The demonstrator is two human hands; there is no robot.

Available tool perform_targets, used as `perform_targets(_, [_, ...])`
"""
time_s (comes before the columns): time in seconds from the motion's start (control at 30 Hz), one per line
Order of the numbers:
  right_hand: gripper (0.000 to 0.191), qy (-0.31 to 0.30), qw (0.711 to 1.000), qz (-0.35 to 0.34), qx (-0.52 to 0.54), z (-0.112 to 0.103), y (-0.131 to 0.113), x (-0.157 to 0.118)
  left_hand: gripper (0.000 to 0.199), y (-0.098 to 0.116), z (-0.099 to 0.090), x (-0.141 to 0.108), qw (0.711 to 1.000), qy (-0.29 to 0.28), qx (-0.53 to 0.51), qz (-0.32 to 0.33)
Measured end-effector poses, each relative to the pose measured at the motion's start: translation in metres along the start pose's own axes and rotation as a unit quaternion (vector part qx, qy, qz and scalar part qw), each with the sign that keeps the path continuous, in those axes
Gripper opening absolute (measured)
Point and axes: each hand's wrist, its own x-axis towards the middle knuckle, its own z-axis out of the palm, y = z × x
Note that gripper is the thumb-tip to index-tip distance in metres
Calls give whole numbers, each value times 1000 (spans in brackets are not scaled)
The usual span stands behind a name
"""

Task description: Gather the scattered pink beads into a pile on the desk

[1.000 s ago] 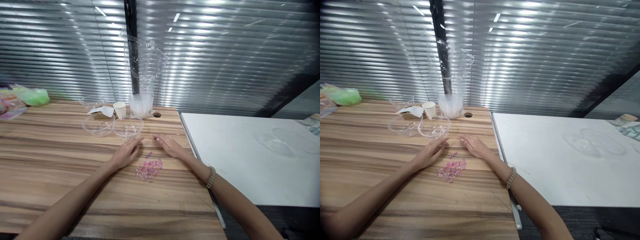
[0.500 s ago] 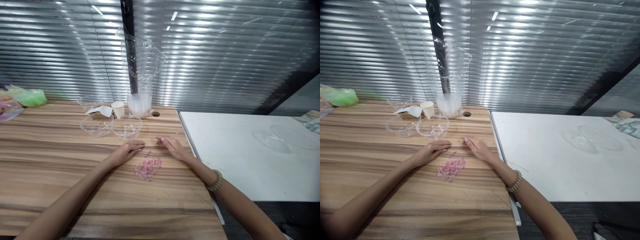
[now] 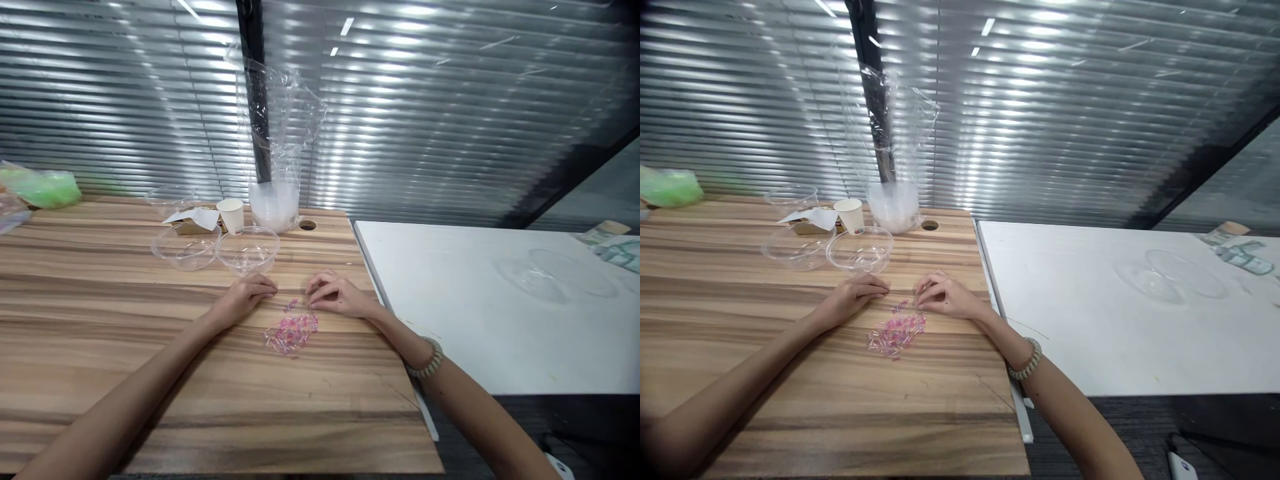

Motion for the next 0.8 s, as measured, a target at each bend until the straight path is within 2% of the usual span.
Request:
perform_targets(0.27, [9,-16,1000,17,-13,1,1,0,27,6,2,2,1000,9,18,19])
perform_targets(0.4, [2,19,998,47,-41,4,1,0,26,20,5,5,999,-3,11,36])
perform_targets(0.57, [6,93,982,93,-136,7,6,-1,25,33,6,8,998,-37,-24,48])
perform_targets(0.67, [5,115,975,92,-168,8,6,-2,22,33,6,7,998,-28,-21,44])
perform_targets(0.8, [6,114,976,70,-169,10,-2,-1,23,31,6,7,999,-23,-17,36])
